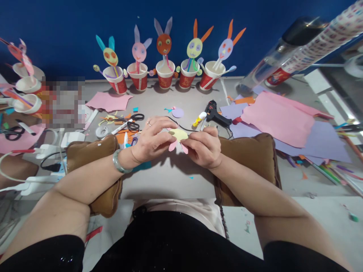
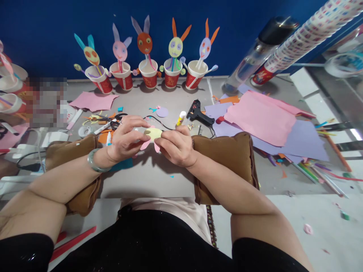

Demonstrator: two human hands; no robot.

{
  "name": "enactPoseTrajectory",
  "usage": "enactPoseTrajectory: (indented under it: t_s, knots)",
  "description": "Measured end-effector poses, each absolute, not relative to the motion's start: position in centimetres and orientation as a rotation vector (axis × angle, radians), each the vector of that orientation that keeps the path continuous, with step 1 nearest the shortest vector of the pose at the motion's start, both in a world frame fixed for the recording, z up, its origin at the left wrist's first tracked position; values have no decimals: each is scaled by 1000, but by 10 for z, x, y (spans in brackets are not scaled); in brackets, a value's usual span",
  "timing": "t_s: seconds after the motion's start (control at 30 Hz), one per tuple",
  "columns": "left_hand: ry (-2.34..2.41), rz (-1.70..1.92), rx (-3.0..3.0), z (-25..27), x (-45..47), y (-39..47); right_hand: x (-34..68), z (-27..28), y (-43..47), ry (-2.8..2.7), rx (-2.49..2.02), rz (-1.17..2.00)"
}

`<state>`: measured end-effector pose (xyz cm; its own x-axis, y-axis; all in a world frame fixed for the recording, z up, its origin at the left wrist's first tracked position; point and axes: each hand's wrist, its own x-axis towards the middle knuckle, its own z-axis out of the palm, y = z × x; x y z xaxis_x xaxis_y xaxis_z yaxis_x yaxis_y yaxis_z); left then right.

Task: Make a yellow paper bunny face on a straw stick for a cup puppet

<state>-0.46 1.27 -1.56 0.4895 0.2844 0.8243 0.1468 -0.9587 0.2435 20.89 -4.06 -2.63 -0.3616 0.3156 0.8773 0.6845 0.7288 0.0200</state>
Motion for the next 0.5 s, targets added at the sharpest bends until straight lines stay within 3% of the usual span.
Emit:
enactPoseTrajectory:
  t_s: [0.5]
  knots:
    - [391, 1460, 2578, -13, -4, 11, 207, -24, -39, -1939, -776, -522]
